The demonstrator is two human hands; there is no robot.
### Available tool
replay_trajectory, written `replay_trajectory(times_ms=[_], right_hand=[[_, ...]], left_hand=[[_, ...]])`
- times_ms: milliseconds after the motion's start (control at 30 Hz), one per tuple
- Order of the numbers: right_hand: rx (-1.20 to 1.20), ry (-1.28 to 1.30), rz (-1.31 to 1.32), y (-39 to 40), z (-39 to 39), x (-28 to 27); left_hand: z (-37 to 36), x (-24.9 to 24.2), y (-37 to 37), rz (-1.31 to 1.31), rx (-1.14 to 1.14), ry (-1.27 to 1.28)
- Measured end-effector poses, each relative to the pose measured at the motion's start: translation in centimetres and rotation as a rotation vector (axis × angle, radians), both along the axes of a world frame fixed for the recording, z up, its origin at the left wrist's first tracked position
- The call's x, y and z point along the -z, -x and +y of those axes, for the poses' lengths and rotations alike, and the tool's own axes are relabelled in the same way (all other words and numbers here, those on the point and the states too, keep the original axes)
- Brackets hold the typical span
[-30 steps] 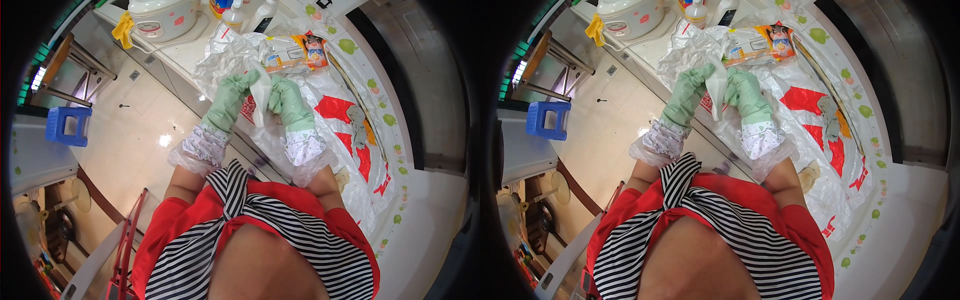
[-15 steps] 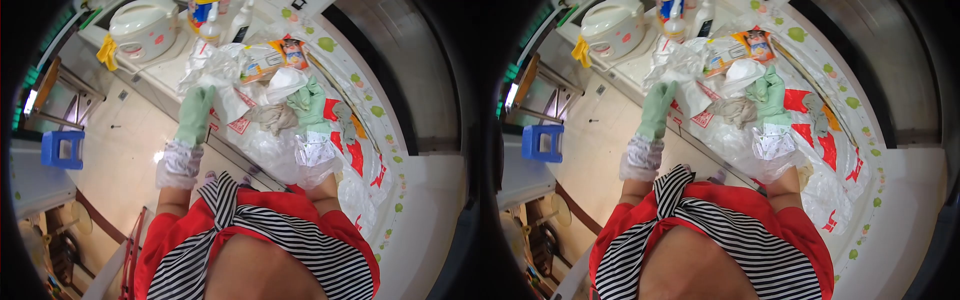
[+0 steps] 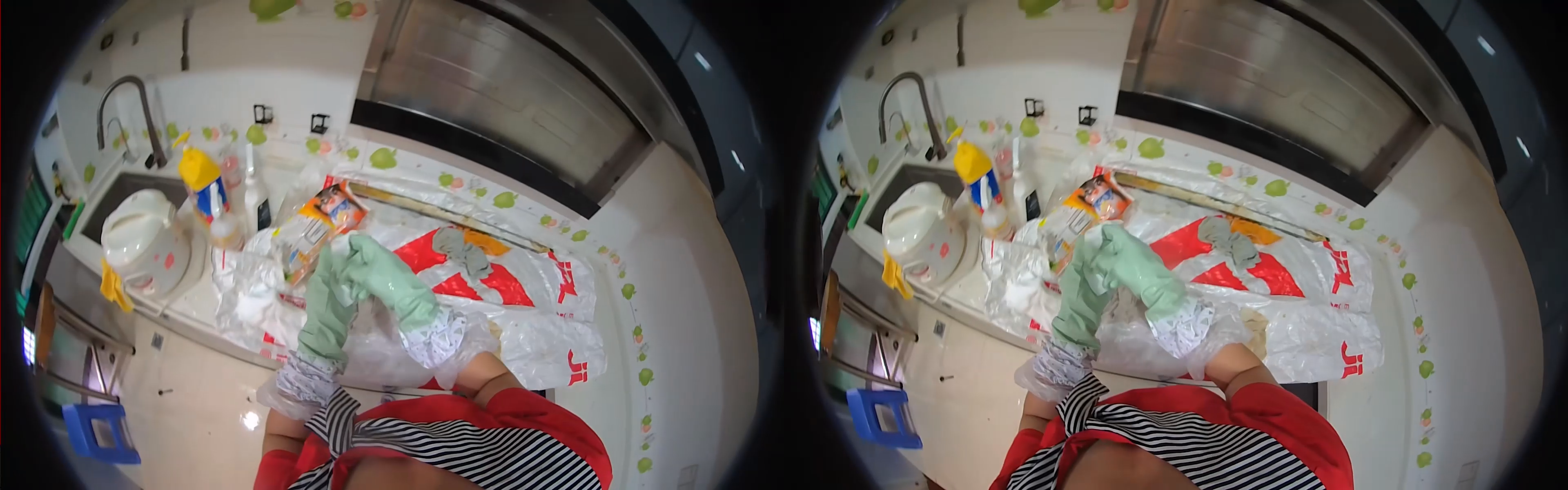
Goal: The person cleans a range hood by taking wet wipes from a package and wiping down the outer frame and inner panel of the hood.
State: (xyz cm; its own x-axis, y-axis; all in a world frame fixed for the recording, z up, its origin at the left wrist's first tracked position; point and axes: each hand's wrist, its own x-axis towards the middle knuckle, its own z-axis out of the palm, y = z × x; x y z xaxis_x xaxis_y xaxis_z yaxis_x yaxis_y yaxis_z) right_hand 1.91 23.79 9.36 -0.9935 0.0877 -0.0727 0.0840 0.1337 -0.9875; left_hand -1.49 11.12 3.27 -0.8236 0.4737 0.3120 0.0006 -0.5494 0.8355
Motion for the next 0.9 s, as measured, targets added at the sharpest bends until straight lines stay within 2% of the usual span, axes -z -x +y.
replay_trajectory(times_ms=[33, 67, 100, 133, 200, 233, 267, 400, 467, 500, 567, 600, 667, 733, 767, 800, 833, 867, 900], right_hand=[[-0.02, -0.102, -0.02, -0.7, 0.0, -1.3], [-0.04, -0.205, -0.042, -1.3, 0.2, -1.9], [0.006, -0.338, 0.072, -1.1, 1.5, 0.2], [0.068, -0.479, 0.179, -0.9, 2.8, 2.3], [0.005, -0.284, 0.027, -1.2, 4.8, 2.0], [0.05, -0.391, 0.169, -1.7, 5.2, 1.8], [0.058, -0.38, 0.13, -2.1, 5.7, 1.6], [0.034, -0.311, 0.013, -2.8, 8.7, 0.7], [0.011, -0.171, 0.024, -2.9, 10.6, 0.9], [0.028, -0.139, 0.021, -3.1, 11.8, -0.3], [0.06, -0.077, 0.009, -3.8, 15.4, -4.3], [0.15, -0.028, 0.117, -4.3, 17.1, -5.9], [0.318, -0.004, 0.313, -4.3, 21.5, -8.3], [0.5, -0.098, 0.41, -3.0, 27.6, -10.0], [0.603, -0.167, 0.416, -2.2, 30.7, -10.9], [0.603, -0.197, 0.466, -2.9, 31.6, -13.5], [0.654, -0.15, 0.508, -2.6, 33.3, -14.9], [0.697, -0.223, 0.518, -1.7, 36.2, -15.8], [0.718, -0.191, 0.579, -0.8, 38.2, -17.0]], left_hand=[[0.7, -0.3, 0.1, -0.046, -0.011, 0.018], [2.1, -0.2, 0.1, -0.312, 0.156, -0.241], [3.4, 0.1, 0.3, -0.58, 0.327, -0.494], [4.4, 0.6, 0.7, -0.584, 0.361, -0.463], [5.9, 1.2, 1.0, -0.594, 0.426, -0.4], [6.6, 1.1, 0.4, -0.551, 0.373, -0.329], [7.2, 0.5, -0.4, -0.509, 0.32, -0.256], [8.9, 2.8, 0.7, -0.49, 0.505, -0.18], [9.1, 3.3, 0.0, -0.193, 0.325, -0.069], [8.4, 2.1, -1.5, 0.095, 0.087, 0.017], [6.9, -1.2, -3.7, 0.332, -0.268, 0.229], [6.0, -3.1, -4.5, 0.281, -0.382, 0.355], [5.0, -2.6, -4.1, 0.44, -0.637, 0.632], [2.2, 3.3, -3.5, 0.868, -0.913, 0.934], [1.4, 5.3, -3.4, 0.884, -0.89, 1.033], [0.7, 7.1, -3.4, 0.895, -0.864, 1.133], [0.2, 8.6, -3.4, 0.904, -0.833, 1.235], [0.1, 9.9, -3.3, 0.889, -0.821, 1.26], [0.0, 10.9, -3.0, 0.875, -0.807, 1.282]])
